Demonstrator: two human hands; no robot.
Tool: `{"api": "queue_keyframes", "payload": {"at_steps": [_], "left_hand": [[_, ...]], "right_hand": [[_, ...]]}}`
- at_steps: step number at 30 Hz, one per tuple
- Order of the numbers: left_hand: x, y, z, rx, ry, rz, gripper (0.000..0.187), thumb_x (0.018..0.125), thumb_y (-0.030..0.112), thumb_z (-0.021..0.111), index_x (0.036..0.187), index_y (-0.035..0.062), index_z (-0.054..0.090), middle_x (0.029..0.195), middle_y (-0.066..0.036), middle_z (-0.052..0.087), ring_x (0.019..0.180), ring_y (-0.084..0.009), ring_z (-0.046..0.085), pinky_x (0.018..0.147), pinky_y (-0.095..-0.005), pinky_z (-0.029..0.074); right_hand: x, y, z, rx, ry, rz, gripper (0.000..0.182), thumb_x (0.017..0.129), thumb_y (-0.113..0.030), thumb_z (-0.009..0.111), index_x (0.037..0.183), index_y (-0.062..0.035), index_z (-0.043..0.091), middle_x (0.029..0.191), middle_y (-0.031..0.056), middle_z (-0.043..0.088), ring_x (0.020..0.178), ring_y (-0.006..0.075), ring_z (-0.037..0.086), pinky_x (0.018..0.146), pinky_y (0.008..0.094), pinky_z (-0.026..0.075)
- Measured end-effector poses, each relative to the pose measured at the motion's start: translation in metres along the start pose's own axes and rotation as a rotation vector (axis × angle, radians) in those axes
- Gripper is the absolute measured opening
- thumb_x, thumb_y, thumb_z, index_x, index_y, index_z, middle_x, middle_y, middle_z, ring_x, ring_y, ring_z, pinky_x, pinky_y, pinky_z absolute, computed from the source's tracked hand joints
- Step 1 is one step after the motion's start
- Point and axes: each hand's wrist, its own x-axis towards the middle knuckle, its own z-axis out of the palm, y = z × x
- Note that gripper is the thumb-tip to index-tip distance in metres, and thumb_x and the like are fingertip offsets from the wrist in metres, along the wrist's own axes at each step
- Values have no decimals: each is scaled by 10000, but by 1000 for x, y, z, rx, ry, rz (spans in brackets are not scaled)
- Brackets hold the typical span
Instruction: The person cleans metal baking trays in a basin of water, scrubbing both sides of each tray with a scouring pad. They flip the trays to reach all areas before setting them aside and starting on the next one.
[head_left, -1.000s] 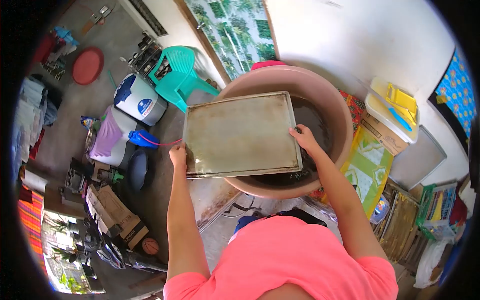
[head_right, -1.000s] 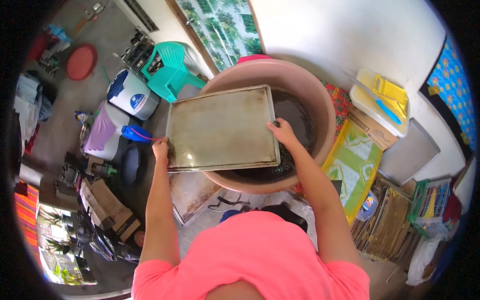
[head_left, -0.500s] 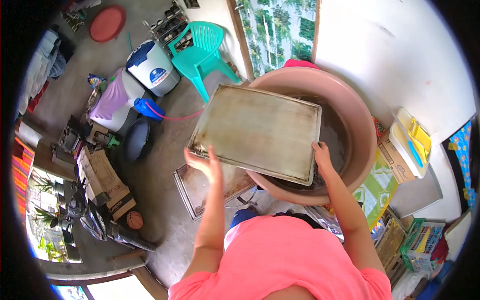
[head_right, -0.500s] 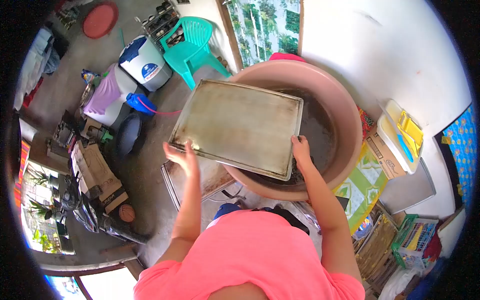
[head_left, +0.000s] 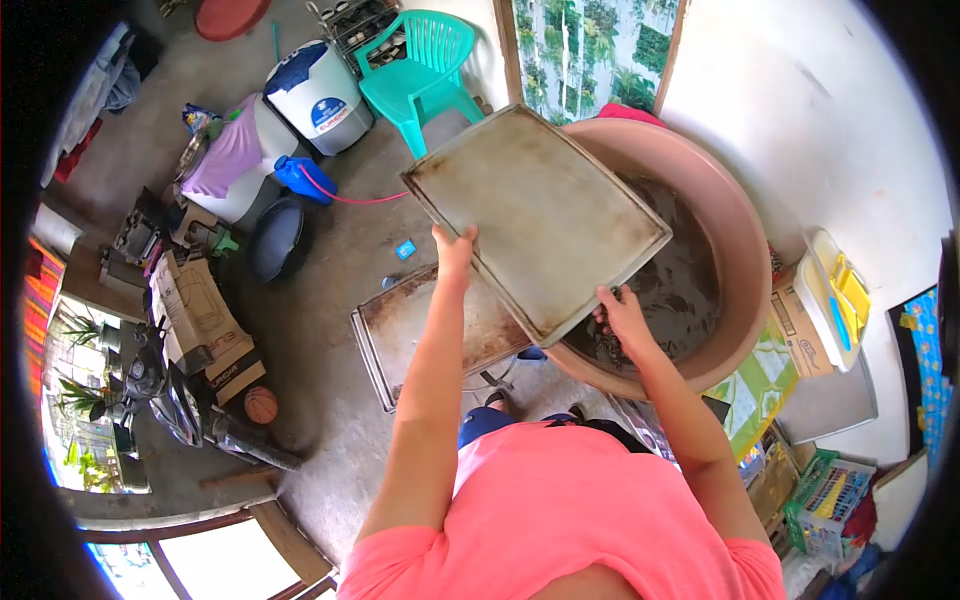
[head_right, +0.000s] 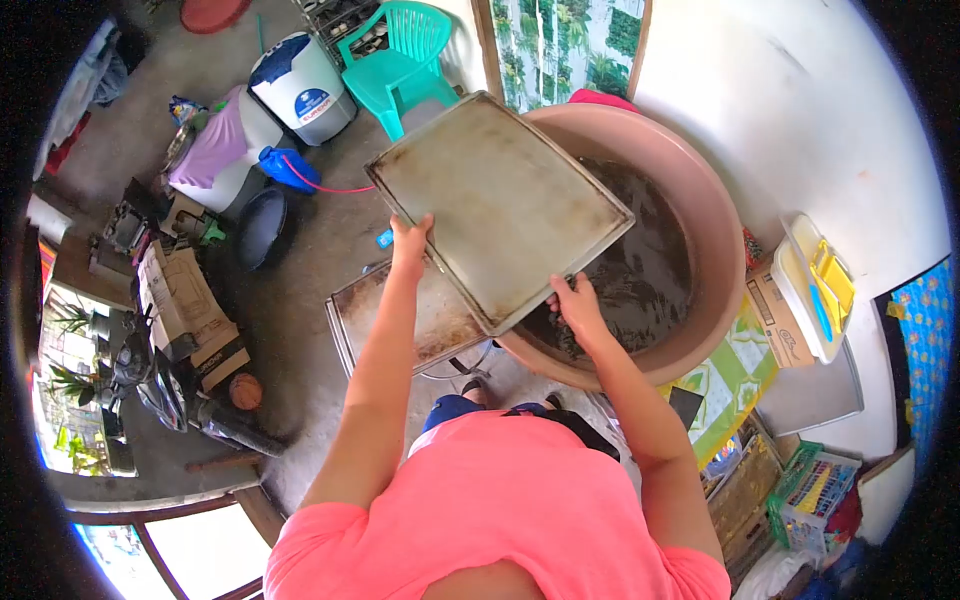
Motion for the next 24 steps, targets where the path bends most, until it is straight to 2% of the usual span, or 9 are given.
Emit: {"api": "queue_keyframes", "payload": {"at_steps": [4, 10, 12, 14, 16, 18, 21, 22, 24], "left_hand": [[1, 6, 7, 165, -10, -62, 723, 829, 119, 649, 1382, 7, 197, 1306, -193, 471, 1183, -297, 484, 994, -374, 379], [-37, -2, 24, 468, 237, 130, 827, 814, 217, 678, 1425, 8, 162, 1291, -290, 493, 1179, -404, 512, 973, -415, 412], [-26, -15, 27, 445, 272, 214, 815, 809, 223, 685, 1423, 19, 189, 1257, -284, 522, 1154, -410, 528, 968, -419, 417], [-18, -14, 31, 417, 285, 225, 812, 803, 236, 692, 1423, 36, 207, 1231, -280, 545, 1138, -415, 537, 966, -426, 419], [-19, -5, 39, 388, 270, 153, 817, 797, 254, 698, 1427, 60, 216, 1210, -276, 560, 1130, -419, 540, 967, -436, 418], [-17, -5, 46, 431, 306, 130, 823, 792, 277, 698, 1431, 80, 218, 1196, -274, 570, 1121, -421, 544, 960, -444, 420], [-20, -3, 49, 462, 311, 96, 826, 789, 314, 692, 1435, 108, 220, 1197, -267, 573, 1115, -420, 547, 950, -454, 424], [-21, -1, 49, 468, 306, 88, 825, 789, 327, 688, 1436, 117, 221, 1200, -263, 572, 1114, -419, 547, 947, -457, 426], [-25, 4, 50, 508, 312, 55, 821, 793, 346, 678, 1437, 124, 219, 1186, -255, 583, 1097, -417, 559, 937, -460, 432]], "right_hand": [[-5, 0, 7, 13, -129, 37, 331, 913, -371, 569, 988, -51, 524, 743, 27, 593, 626, 97, 516, 507, 261, 406], [-8, -21, -15, -297, -287, 53, 494, 893, -494, 578, 942, -3, 546, 627, 29, 527, 551, 118, 484, 518, 278, 386], [3, -19, -36, -484, -292, 93, 561, 877, -517, 594, 982, 30, 529, 698, 61, 559, 620, 130, 523, 574, 286, 432], [16, -12, -48, -438, -66, -50, 594, 854, -496, 635, 1034, 50, 485, 854, 114, 581, 781, 181, 561, 716, 310, 469], [18, -26, -43, -181, 181, -283, 613, 825, -340, 682, 1176, 39, 353, 1147, 156, 476, 1096, 232, 456, 965, 337, 366], [39, -21, -40, 14, 200, -463, 610, 744, -183, 669, 1210, 11, 327, 1184, 141, 424, 1136, 225, 409, 996, 339, 332], [41, -33, -11, -252, 199, -586, 648, 628, -70, 624, 1201, -8, 328, 1134, 155, 406, 1099, 273, 419, 999, 347, 326], [47, -32, 1, -455, 226, -740, 592, 666, -43, 599, 1193, -15, 332, 1113, 180, 395, 1088, 301, 418, 987, 343, 334], [43, -27, 23, -401, 120, -771, 442, 730, -12, 577, 1135, -9, 401, 1158, 224, 394, 1098, 354, 445, 978, 375, 358]]}}
